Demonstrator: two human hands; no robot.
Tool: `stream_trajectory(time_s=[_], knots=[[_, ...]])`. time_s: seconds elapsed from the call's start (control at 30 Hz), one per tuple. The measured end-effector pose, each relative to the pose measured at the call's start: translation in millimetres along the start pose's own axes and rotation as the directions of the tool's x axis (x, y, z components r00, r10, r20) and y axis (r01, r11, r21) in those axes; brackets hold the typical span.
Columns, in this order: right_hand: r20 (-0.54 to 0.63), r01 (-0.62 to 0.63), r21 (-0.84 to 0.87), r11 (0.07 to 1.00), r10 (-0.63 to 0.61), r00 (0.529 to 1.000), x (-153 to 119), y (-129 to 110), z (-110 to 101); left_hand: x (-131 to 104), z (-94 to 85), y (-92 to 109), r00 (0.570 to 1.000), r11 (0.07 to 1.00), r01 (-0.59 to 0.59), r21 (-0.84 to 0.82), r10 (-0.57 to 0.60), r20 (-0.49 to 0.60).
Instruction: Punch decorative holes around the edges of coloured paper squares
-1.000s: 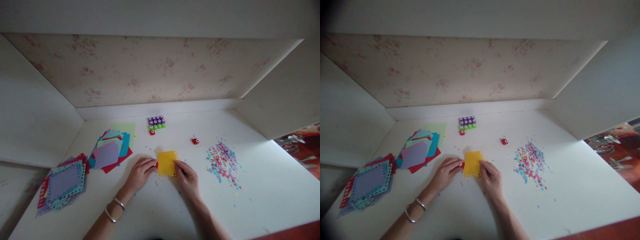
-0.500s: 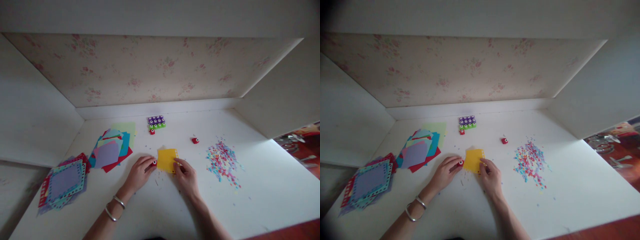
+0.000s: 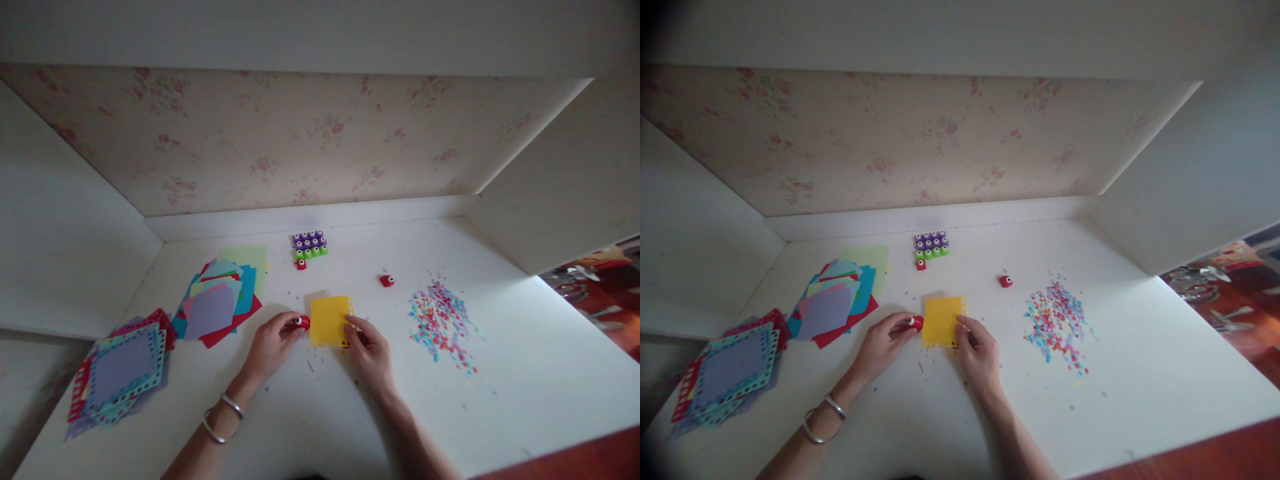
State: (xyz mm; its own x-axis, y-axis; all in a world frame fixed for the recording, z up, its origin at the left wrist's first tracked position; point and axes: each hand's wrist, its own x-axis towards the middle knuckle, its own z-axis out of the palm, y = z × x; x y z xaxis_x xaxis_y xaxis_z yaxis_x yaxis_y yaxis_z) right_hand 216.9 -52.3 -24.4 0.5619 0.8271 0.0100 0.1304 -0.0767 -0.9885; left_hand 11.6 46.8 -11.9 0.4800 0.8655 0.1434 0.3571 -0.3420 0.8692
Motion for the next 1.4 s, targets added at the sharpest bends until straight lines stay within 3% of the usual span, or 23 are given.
stream_trajectory(time_s=[0.5,1.13,1.4], knots=[[0.001,-0.01,-0.007,1.0,0.01,1.0,-1.3,5.6,-1.3,-0.2,0.8,3.5,1.0,1.0,-0.026,-0.008,0.026,-0.004],[-0.035,0.075,-0.115,0.991,-0.079,0.996,0.8,-3.1,-2.3,-2.0,0.9,0.0,0.998,0.998,-0.068,-0.018,0.068,0.009],[-0.017,0.073,-0.051,0.996,-0.074,0.997,0.0,4.3,-2.6,-1.6,0.0,0.6,0.994,0.995,-0.103,-0.016,0.103,0.029]])
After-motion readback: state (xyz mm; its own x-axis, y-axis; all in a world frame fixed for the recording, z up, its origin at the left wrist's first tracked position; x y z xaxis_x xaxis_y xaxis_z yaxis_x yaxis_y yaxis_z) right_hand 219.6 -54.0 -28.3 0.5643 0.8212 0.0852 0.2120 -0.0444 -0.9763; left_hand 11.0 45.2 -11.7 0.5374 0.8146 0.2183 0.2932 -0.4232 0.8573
